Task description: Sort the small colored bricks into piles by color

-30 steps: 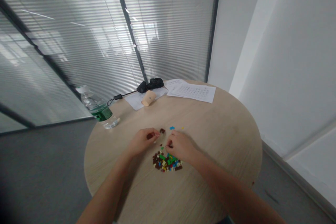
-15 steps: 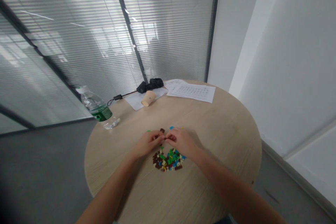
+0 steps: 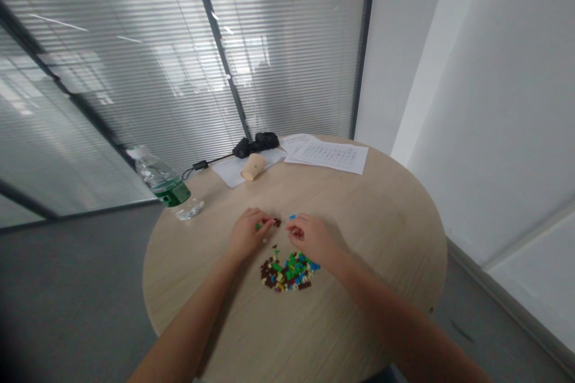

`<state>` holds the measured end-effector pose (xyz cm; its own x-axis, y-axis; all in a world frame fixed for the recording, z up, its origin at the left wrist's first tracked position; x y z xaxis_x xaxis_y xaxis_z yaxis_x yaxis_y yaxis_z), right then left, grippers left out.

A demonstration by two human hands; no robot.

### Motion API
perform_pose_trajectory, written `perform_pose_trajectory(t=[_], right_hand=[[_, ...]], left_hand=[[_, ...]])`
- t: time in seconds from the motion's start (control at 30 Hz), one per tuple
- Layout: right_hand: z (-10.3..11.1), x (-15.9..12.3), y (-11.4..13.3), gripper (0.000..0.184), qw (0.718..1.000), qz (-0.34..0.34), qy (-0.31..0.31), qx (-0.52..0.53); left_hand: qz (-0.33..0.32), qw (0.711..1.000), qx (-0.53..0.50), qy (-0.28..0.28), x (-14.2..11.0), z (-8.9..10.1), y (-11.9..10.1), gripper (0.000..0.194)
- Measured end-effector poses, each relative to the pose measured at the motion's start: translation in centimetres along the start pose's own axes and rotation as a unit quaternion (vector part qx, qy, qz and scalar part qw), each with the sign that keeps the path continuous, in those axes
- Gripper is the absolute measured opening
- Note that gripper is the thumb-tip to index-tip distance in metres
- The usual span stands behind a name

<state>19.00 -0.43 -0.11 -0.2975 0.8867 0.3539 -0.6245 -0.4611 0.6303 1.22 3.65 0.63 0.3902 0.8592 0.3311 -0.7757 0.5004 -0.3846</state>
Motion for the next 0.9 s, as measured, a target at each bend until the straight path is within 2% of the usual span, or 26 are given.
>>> perform_pose_trajectory(t=[0.37, 0.63, 0.8, 0.9], right_hand=[[-0.1, 0.0, 0.1, 0.01, 0.999, 0.008, 0.018, -0.031], [-0.4, -0.2, 0.6, 0.012, 0.994, 0.042, 0.064, -0.074], [0.4, -0.2, 0.2, 0.011, 0.992, 0.034, 0.077, -0.093], [1.4, -0.1, -0.4, 0.011, 0.992, 0.019, 0.077, -0.096]], left_hand=[[0.042, 0.998, 0.044, -0.001, -0.1, -0.2, 0.2, 0.023], [0.058, 0.996, 0.065, -0.001, -0.2, 0.0, 0.2, 0.024], [0.073, 0.995, 0.07, -0.016, -0.3, 0.2, 0.2, 0.022], [0.06, 0.996, 0.05, -0.036, -0.3, 0.5, 0.0, 0.018]])
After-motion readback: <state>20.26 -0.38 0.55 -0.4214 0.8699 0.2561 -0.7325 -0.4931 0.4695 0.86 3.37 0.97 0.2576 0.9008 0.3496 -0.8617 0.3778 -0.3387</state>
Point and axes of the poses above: each hand's wrist, its own x-axis towards the middle knuckle, its own z-axis out of the back of the hand, y = z × x, the point moved 3 cm from there along x, towards the middle knuckle, and after that the axes turned 4 degrees about -x, right-handed, at the moved point
